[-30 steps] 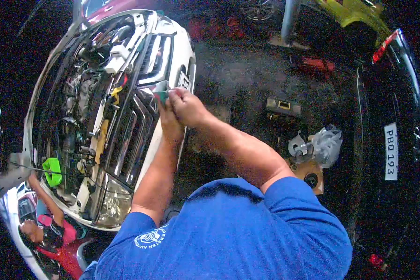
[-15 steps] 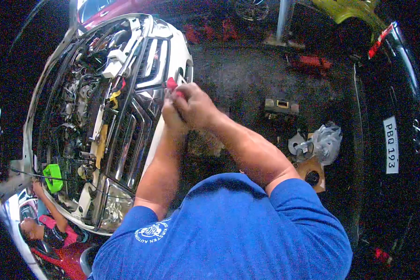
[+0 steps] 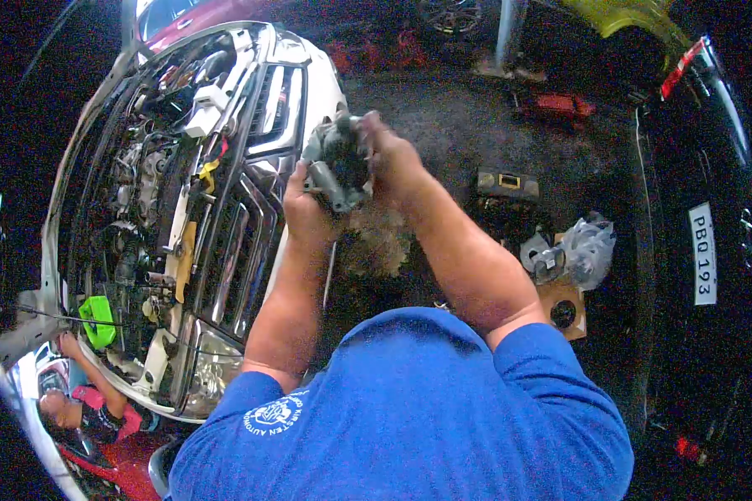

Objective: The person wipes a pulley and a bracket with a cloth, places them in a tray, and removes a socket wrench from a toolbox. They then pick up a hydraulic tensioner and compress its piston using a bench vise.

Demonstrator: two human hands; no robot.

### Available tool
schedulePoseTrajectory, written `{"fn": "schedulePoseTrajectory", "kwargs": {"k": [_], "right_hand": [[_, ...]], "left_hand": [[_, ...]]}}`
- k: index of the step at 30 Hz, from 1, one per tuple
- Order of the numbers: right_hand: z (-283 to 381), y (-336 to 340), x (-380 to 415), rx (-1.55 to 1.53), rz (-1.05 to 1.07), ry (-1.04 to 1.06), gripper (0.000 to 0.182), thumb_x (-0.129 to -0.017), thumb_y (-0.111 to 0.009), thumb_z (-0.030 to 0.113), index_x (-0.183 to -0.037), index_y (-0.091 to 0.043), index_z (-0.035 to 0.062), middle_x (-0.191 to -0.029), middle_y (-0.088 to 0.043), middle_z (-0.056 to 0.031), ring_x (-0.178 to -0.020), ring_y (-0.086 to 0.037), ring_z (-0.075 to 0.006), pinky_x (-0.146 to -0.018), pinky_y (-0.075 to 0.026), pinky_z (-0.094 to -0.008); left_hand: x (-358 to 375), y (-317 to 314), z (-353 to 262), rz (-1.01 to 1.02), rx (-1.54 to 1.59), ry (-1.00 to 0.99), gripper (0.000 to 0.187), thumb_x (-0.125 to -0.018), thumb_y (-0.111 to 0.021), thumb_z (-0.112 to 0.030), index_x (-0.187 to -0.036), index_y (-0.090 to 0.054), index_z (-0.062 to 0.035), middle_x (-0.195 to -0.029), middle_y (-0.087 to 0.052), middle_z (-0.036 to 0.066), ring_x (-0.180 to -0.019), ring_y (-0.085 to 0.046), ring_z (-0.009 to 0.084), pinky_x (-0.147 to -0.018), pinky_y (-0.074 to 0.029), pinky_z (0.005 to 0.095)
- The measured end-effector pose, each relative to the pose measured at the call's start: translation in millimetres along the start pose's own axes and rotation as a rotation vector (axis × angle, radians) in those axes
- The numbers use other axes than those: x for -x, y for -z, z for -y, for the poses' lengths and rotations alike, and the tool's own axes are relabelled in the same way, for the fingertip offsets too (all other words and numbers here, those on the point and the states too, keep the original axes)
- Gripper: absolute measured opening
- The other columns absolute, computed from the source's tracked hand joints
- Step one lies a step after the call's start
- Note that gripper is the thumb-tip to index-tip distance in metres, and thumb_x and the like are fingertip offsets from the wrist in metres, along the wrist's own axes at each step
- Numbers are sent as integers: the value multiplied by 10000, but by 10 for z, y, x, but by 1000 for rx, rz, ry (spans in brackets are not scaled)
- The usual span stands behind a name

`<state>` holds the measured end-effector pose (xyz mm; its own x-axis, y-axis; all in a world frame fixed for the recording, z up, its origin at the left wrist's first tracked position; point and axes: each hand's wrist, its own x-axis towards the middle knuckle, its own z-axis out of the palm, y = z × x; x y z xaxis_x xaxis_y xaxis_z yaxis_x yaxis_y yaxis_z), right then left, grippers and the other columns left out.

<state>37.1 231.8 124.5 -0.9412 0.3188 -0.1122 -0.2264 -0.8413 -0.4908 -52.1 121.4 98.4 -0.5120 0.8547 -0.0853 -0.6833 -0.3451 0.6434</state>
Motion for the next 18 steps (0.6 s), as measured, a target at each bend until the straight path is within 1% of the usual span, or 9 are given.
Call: {"fn": "schedulePoseTrajectory", "kwargs": {"k": [2, 4, 5, 6, 8, 10, 12, 15, 18], "right_hand": [[33, 156, 42, -45, 203, -33, 554, -954, -382, 471, -1325, -432, 62, -1241, -546, -140, -1143, -530, -288, -1027, -367, -373], [-181, 215, -57, 751, 247, 221, 597, -939, -458, 434, -1394, -347, 63, -1367, -439, -159, -1282, -399, -310, -1050, -329, -376], [-396, 182, -30, 1399, -66, 393, 582, -931, -507, 342, -1398, -335, 40, -1340, -460, -171, -1271, -409, -248, -1070, -272, -346], [-459, 141, -47, 1591, -143, 572, 561, -936, -515, 304, -1395, -332, 39, -1316, -471, -164, -1204, -445, -206, -1032, -317, -327], [-429, 183, -122, 945, 11, 321, 498, -943, -509, 290, -1354, -381, 39, -1245, -512, -163, -1109, -482, -173, -984, -360, -291], [-400, 143, -153, 983, -69, 363, 449, -945, -506, 302, -1291, -433, 26, -1170, -554, -162, -1056, -508, -163, -933, -393, -283], [-344, 110, -148, 1025, -146, 404, 413, -946, -503, 314, -1229, -485, 12, -1095, -595, -160, -1003, -533, -154, -882, -427, -275], [-269, 115, -141, 1127, -439, 443, 345, -938, -513, 344, -979, -611, 17, -836, -649, -151, -792, -596, -162, -709, -472, -319], [-233, 187, -147, 1347, -581, 430, 360, -933, -516, 362, -963, -616, 18, -840, -643, -153, -767, -577, -147, -699, -469, -310]], "left_hand": [[51, -97, -77, -15, 294, 72, 492, -930, -341, -342, -1293, -459, -31, -1230, -540, 158, -1080, -545, 314, -969, -401, 463], [54, -145, -57, -51, 309, 87, 474, -902, -370, -313, -1260, -480, -22, -1170, -562, 151, -1038, -562, 287, -934, -428, 434], [-6, -54, 32, -23, 224, 9, 448, -903, -371, -308, -1224, -499, -22, -1118, -572, 133, -1005, -566, 267, -908, -439, 414], [-64, 60, 134, 8, 137, -65, 425, -904, -372, -303, -1188, -517, -22, -1067, -582, 114, -972, -571, 247, -883, -450, 394], [-172, 204, 217, 109, -157, -157, 387, -934, -349, -320, -1117, -539, -36, -984, -576, 71, -937, -560, 203, -842, -457, 356], [-182, 178, 307, -27, -79, -159, 410, -967, -323, -357, -1119, -539, -43, -1014, -568, 68, -976, -543, 192, -862, -444, 347], [-237, 226, 379, 32, -113, -220, 463, -985, -303, -393, -1192, -513, -35, -1113, -552, 93, -1055, -522, 198, -913, -419, 336], [-178, 66, 408, 25, -256, -230, 483, -992, -295, -361, -1305, -444, -24, -1268, -496, 128, -1155, -484, 242, -1006, -361, 352], [-124, -45, 527, -163, -366, -282, 468, -991, -299, -349, -1300, -457, -35, -1285, -490, 123, -1167, -476, 248, -1018, -353, 376]]}}
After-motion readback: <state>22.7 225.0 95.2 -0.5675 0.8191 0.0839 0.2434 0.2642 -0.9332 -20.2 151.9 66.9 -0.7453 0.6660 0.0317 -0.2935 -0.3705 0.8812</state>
